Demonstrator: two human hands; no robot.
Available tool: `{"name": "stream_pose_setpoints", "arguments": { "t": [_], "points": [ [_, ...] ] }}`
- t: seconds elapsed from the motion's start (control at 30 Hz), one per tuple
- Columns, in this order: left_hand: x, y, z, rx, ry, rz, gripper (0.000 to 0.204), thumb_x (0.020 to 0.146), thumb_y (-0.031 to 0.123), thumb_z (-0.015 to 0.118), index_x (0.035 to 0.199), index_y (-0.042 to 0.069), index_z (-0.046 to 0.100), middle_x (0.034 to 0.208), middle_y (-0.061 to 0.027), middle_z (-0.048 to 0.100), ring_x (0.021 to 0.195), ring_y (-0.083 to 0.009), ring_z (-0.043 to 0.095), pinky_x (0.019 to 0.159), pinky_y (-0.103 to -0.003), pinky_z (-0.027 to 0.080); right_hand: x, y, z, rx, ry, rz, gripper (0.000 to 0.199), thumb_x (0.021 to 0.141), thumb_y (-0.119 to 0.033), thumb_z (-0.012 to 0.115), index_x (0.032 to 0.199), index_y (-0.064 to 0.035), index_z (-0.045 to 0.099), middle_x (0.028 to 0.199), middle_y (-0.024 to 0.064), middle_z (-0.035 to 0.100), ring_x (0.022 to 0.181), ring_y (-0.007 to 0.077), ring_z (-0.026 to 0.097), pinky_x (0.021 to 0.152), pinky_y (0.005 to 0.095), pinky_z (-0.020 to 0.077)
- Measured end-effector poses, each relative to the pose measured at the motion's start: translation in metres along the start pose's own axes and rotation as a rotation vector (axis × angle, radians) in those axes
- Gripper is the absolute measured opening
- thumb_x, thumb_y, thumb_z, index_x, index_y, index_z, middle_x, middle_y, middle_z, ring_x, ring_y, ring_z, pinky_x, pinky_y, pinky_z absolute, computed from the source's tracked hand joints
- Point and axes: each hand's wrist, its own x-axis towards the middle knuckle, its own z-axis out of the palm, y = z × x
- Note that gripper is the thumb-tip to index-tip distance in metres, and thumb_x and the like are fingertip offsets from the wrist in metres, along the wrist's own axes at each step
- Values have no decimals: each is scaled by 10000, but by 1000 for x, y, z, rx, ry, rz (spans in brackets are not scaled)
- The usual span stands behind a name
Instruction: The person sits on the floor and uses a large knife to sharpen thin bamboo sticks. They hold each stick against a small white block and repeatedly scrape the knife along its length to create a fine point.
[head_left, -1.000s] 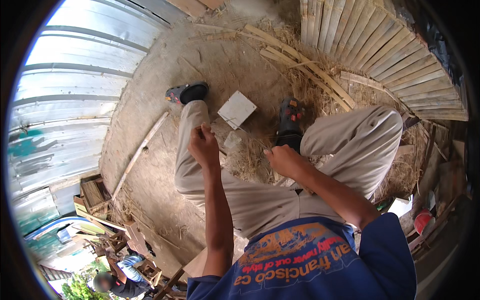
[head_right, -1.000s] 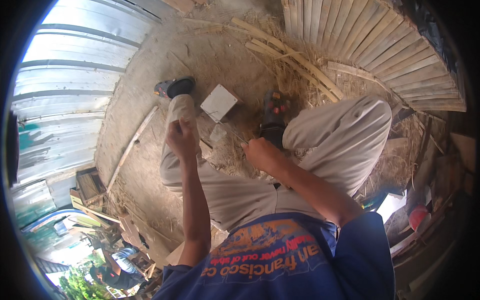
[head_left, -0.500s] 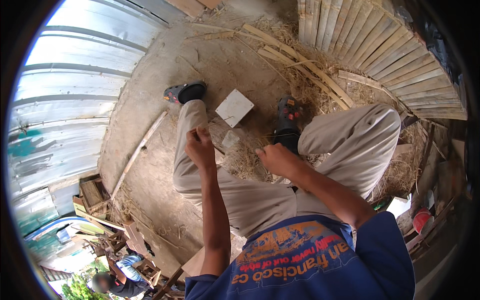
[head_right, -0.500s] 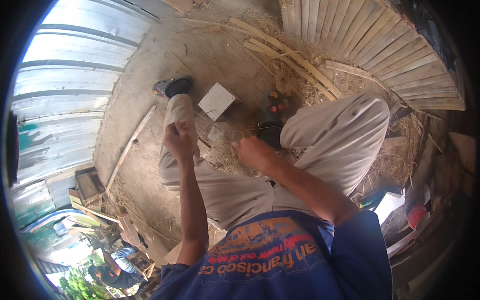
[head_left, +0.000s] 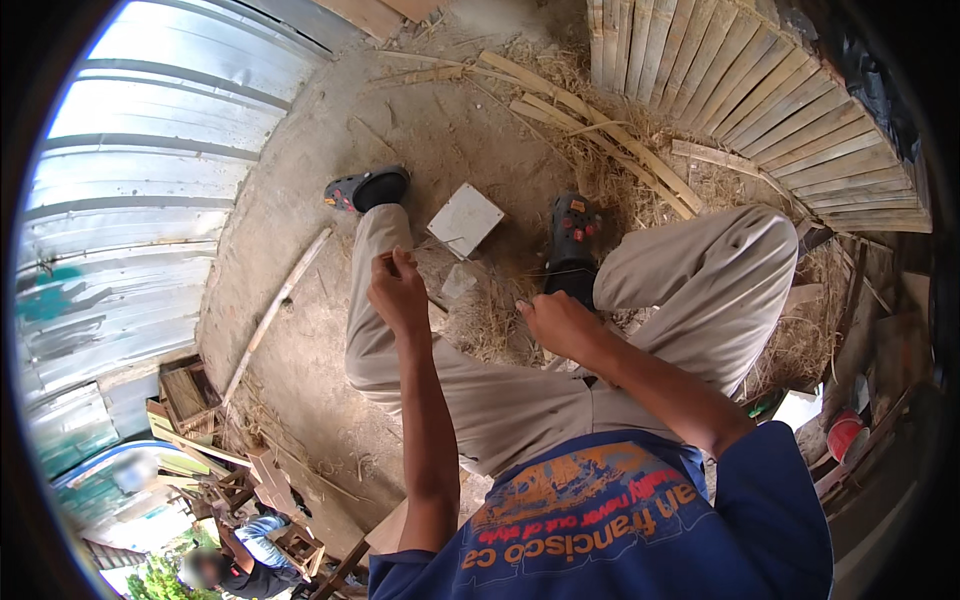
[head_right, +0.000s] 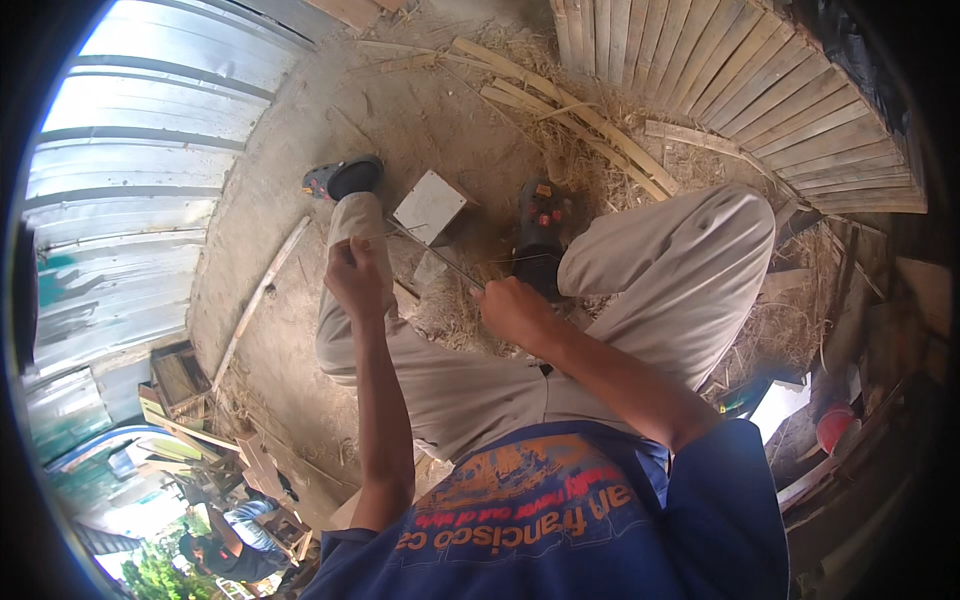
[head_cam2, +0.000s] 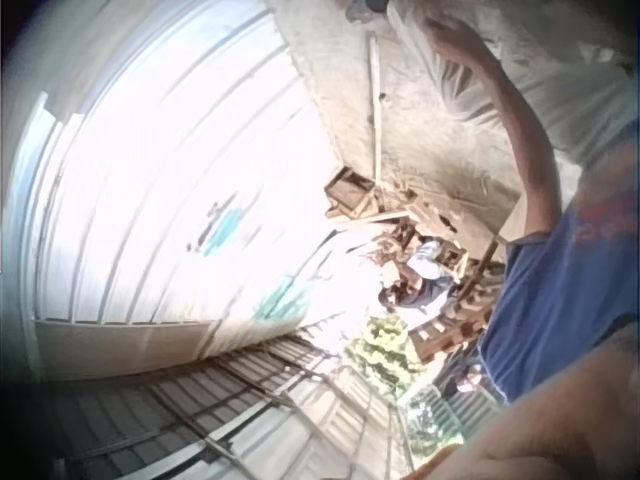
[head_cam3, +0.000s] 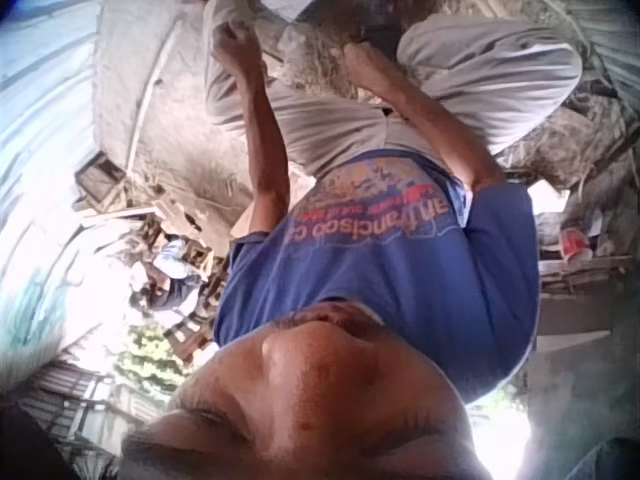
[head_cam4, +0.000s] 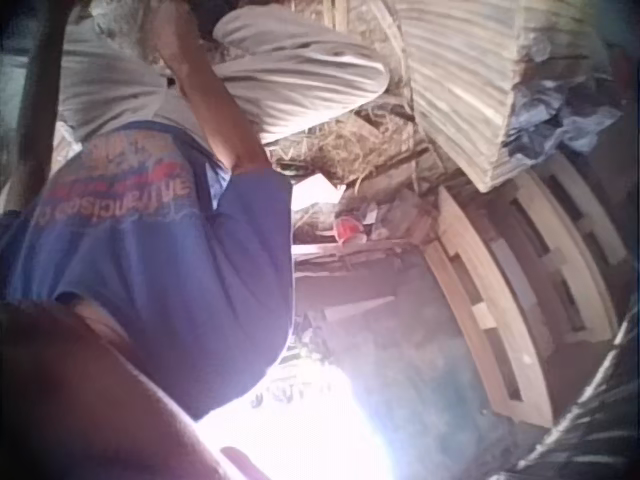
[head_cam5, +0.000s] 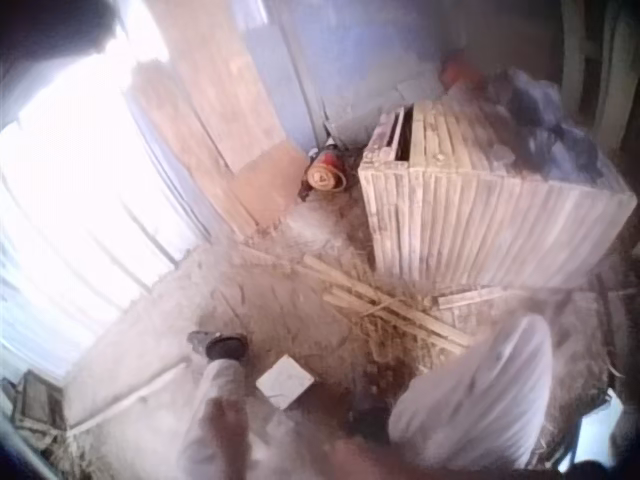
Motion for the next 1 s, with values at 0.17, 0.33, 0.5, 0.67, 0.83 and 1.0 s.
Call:
{"name": "stream_pose_setpoints", "arguments": {
  "t": [0.17, 0.33, 0.5, 0.67, 0.83, 1.0],
  "points": [
    [-1, 4, 1, -13, 22, 69, 154, 978, 99, 581, 939, -32, 651, 767, -147, 731, 741, -258, 742, 650, -359, 538, -3, -3, 3, 10, 101, -8, 463, 1025, -293, 495, 850, 91, 686, 830, 350, 651, 836, 496, 666, 737, 523, 548],
    [-2, 4, -1, -46, -33, 11, 120, 973, 75, 572, 970, -16, 650, 801, -150, 737, 781, -264, 747, 667, -362, 541, -6, -10, 3, 87, 97, -22, 531, 1025, -368, 479, 847, 92, 676, 827, 359, 641, 861, 523, 639, 776, 553, 519],
    [-5, -1, 0, -5, -67, 100, 113, 972, 57, 559, 1008, -11, 642, 817, -147, 739, 791, -267, 747, 679, -357, 543, -2, 5, 4, 36, 55, -45, 546, 1027, -394, 478, 860, 88, 671, 828, 347, 647, 870, 536, 630, 773, 548, 514],
    [0, -15, -9, -105, -80, -37, 147, 985, 101, 589, 1039, -24, 646, 869, -143, 749, 783, -216, 749, 637, -327, 537, 3, 19, -2, -3, 81, 59, 536, 1025, -411, 490, 890, 71, 679, 784, 304, 662, 747, 475, 657, 691, 492, 535],
    [-14, -35, -43, -688, 10, -483, 184, 995, 170, 623, 1050, -2, 656, 965, -109, 749, 792, -153, 729, 617, -241, 521, -2, 21, -25, 473, 159, 57, 456, 972, -434, 628, 891, 14, 651, 601, 55, 580, 522, 129, 605, 528, 304, 496],
    [-47, -30, -68, -1066, 2, -722, 187, 992, 176, 625, 1091, 19, 652, 968, -95, 741, 747, -127, 703, 600, -216, 503, -10, -3, -46, 755, 430, -107, 359, 915, -329, 745, 1020, -4, 635, 666, 21, 600, 550, 83, 600, 480, 263, 492]
  ]
}}
